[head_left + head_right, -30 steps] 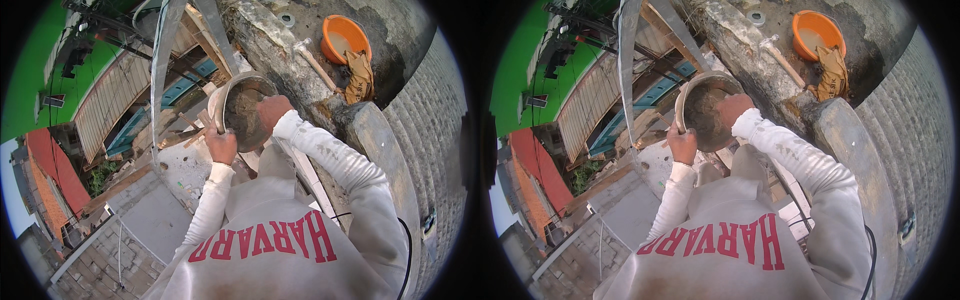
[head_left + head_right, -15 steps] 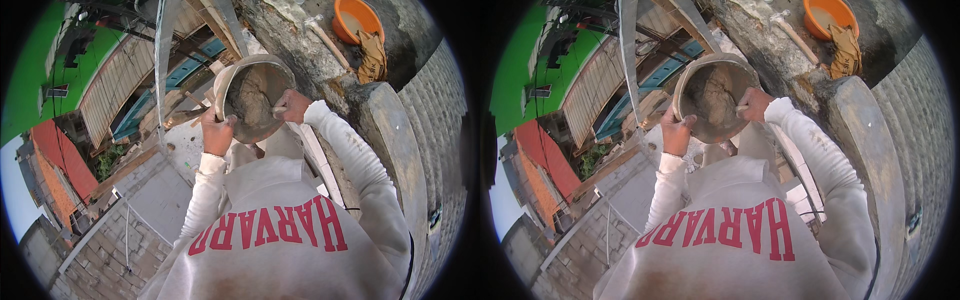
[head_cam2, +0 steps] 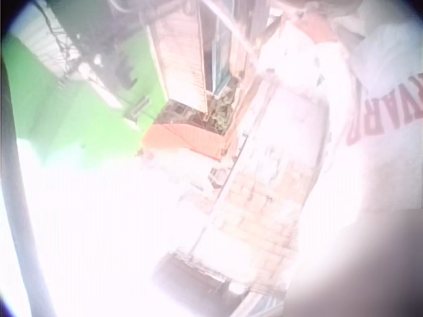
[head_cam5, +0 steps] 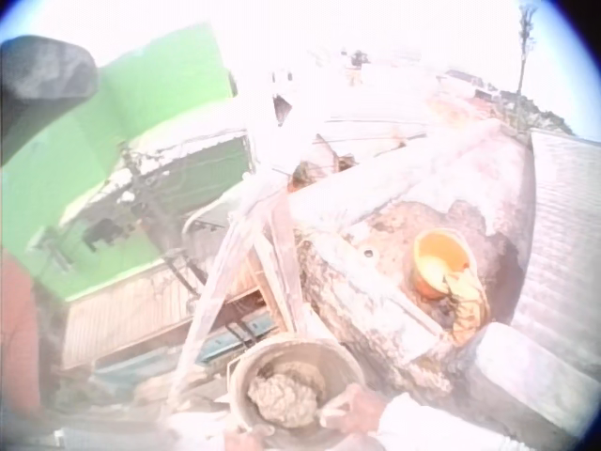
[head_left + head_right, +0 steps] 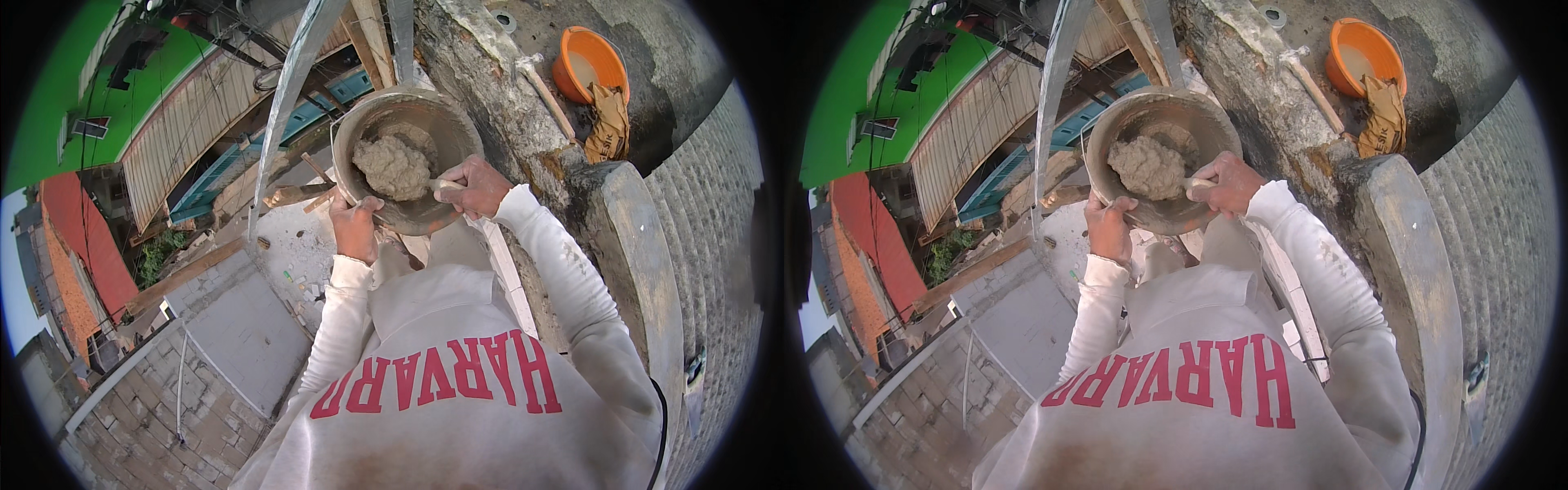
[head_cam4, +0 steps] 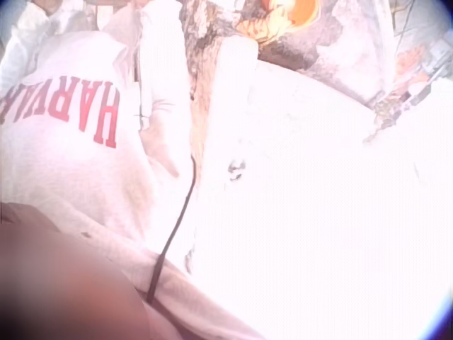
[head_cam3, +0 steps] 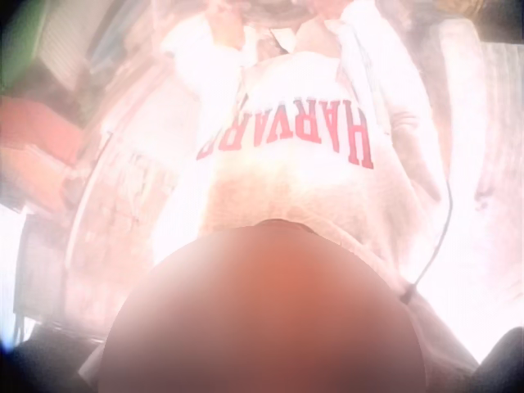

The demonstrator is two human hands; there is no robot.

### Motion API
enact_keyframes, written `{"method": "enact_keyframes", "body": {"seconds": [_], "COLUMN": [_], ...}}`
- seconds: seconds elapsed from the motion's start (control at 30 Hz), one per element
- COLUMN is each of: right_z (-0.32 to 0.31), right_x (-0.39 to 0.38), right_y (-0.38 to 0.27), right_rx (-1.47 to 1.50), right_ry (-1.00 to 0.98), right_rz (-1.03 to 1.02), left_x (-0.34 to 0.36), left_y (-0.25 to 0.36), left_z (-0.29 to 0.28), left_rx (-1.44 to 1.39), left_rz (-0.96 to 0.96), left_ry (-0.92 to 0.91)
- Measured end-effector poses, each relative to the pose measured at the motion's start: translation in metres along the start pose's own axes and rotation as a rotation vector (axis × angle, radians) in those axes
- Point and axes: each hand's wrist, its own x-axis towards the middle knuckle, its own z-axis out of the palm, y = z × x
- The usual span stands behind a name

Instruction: The person scoops wet plaster from a bucket and applies it to a wall using a trowel. They smooth the surface and continue applying plaster to adjacent areas.

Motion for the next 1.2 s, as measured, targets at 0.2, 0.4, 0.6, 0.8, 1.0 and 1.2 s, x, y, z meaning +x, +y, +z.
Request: {"method": "enact_keyframes", "body": {"seconds": [0.2,0.4,0.6,0.8,1.0,1.2], "right_z": [-0.045,-0.127,-0.232,-0.329,-0.39,-0.309], "right_x": [-0.025,-0.051,-0.021,0.095,0.211,0.307], "right_y": [-0.022,-0.063,-0.099,-0.12,-0.161,-0.155], "right_rx": [0.112,0.1,0.089,-0.047,-0.483,-1.405], "right_ry": [0.032,0.183,0.288,0.404,0.459,0.725], "right_rz": [0.006,0.053,0.039,0.019,0.019,-0.086], "left_x": [0.028,0.027,0.032,-0.026,-0.089,-0.119], "left_y": [-0.043,-0.02,-0.056,-0.052,-0.053,-0.058], "left_z": [0.002,0.018,-0.066,-0.14,-0.193,-0.198], "left_rx": [-0.269,-0.314,-0.27,-0.264,-0.186,-0.185], "left_rz": [-0.064,-0.195,-0.155,-0.077,0.011,-0.032], "left_ry": [0.048,0.129,0.194,0.511,0.784,0.907]}}
